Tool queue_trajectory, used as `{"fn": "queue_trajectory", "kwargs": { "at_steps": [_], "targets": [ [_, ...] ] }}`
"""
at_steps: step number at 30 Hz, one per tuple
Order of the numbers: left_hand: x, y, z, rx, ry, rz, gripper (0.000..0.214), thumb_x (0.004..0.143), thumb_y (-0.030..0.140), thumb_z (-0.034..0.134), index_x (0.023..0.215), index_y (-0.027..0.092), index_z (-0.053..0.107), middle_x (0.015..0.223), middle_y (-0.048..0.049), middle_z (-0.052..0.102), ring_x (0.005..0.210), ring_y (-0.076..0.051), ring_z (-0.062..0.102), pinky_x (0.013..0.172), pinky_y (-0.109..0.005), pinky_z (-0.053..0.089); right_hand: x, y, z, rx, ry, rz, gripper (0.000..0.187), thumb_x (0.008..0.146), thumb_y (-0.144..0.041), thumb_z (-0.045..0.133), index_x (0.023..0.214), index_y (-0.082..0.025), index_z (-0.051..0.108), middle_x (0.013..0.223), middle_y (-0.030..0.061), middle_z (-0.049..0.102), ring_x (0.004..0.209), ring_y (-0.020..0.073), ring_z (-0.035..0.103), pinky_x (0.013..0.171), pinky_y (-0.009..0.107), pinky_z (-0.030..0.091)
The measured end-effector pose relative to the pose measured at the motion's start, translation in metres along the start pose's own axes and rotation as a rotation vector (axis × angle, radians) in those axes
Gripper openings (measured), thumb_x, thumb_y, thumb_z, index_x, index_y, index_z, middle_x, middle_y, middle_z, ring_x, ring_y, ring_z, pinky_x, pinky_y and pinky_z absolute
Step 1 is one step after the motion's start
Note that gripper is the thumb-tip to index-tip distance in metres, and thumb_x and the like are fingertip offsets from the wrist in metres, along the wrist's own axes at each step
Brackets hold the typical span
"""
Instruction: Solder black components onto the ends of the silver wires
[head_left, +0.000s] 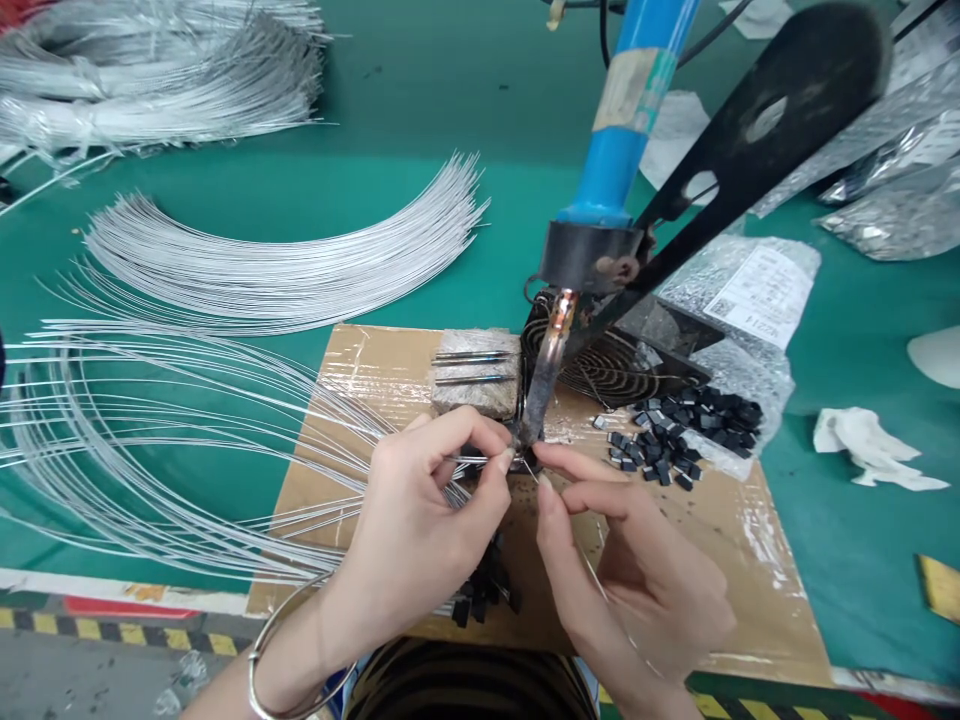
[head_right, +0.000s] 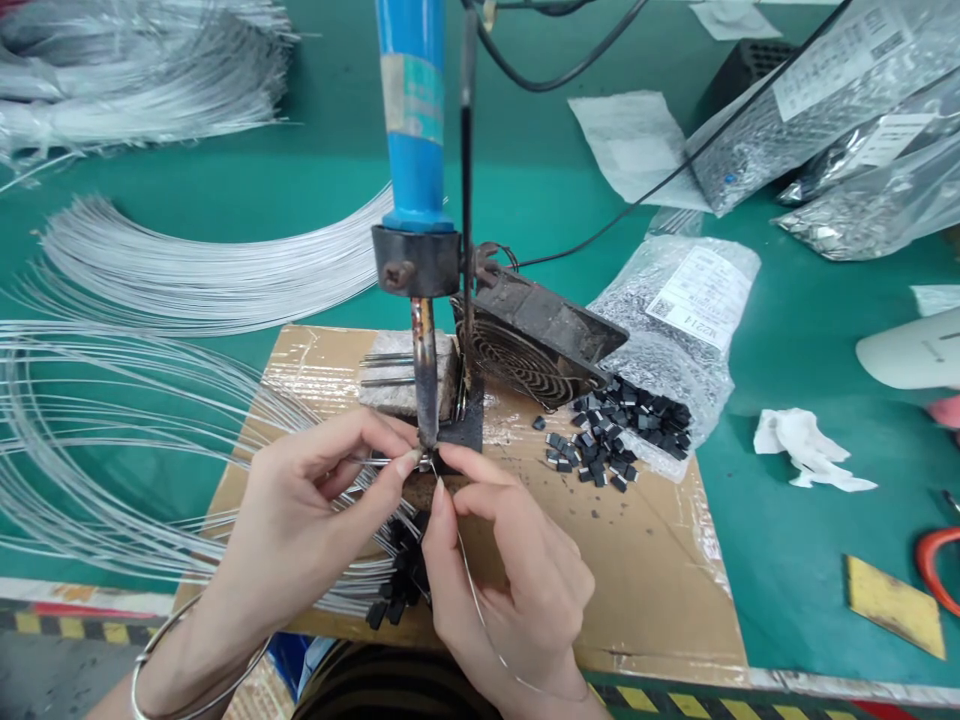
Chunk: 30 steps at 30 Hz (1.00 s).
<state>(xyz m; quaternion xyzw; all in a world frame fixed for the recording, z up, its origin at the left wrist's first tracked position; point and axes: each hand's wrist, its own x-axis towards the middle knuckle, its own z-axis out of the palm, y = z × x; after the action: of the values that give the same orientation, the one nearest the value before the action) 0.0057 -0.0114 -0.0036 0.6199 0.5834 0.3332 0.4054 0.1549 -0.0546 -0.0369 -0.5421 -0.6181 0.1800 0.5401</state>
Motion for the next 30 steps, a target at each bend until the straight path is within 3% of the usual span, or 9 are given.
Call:
{"fn": "queue_trajectory", "kwargs": {
  "at_steps": [12, 19, 24, 30],
  "targets": [
    [0.0002, 0.0012, 0.0000, 0.011, -0.017, -0.027, 0.015, 0.089, 0.012, 0.061, 0.078, 0.021, 0.066, 0.087, -0.0009, 0.075, 0.081, -0.019, 0.068, 0.060, -0.029, 0.042, 0.0016, 0.0002, 0.0009, -0.040, -0.003, -0.004, 0.023, 0.082, 0.001, 0.075, 0.090, -0.019, 0.068, 0.101, 0.0033, 0.082, 0.088, 0.0157, 0.081, 0.076, 0.022, 0.063],
    [-0.0011, 0.0013, -0.0007, 0.019, -0.013, -0.020, 0.014, 0.090, 0.013, 0.061, 0.080, 0.021, 0.067, 0.086, -0.0010, 0.074, 0.075, -0.017, 0.063, 0.059, -0.029, 0.041, 0.0039, -0.0022, 0.0022, -0.088, 0.024, -0.019, 0.021, 0.084, -0.002, 0.074, 0.090, -0.022, 0.069, 0.099, 0.0033, 0.083, 0.078, 0.0186, 0.082, 0.069, 0.025, 0.068],
    [-0.0015, 0.0023, -0.0010, 0.030, -0.002, -0.007, 0.015, 0.089, 0.013, 0.061, 0.077, 0.021, 0.066, 0.086, 0.0007, 0.075, 0.061, -0.012, 0.047, 0.055, -0.028, 0.036, 0.0042, -0.0022, 0.0031, -0.089, 0.043, -0.039, 0.024, 0.082, -0.001, 0.076, 0.092, -0.022, 0.070, 0.098, 0.0031, 0.083, 0.076, 0.0208, 0.082, 0.069, 0.027, 0.069],
    [-0.0013, 0.0026, -0.0011, 0.032, 0.001, -0.007, 0.015, 0.089, 0.013, 0.061, 0.078, 0.021, 0.066, 0.087, 0.0000, 0.075, 0.064, -0.014, 0.051, 0.057, -0.029, 0.038, 0.0038, -0.0026, 0.0036, -0.100, 0.041, -0.041, 0.022, 0.084, 0.000, 0.075, 0.091, -0.021, 0.069, 0.096, 0.0040, 0.083, 0.078, 0.0195, 0.082, 0.070, 0.025, 0.068]
  ]
}}
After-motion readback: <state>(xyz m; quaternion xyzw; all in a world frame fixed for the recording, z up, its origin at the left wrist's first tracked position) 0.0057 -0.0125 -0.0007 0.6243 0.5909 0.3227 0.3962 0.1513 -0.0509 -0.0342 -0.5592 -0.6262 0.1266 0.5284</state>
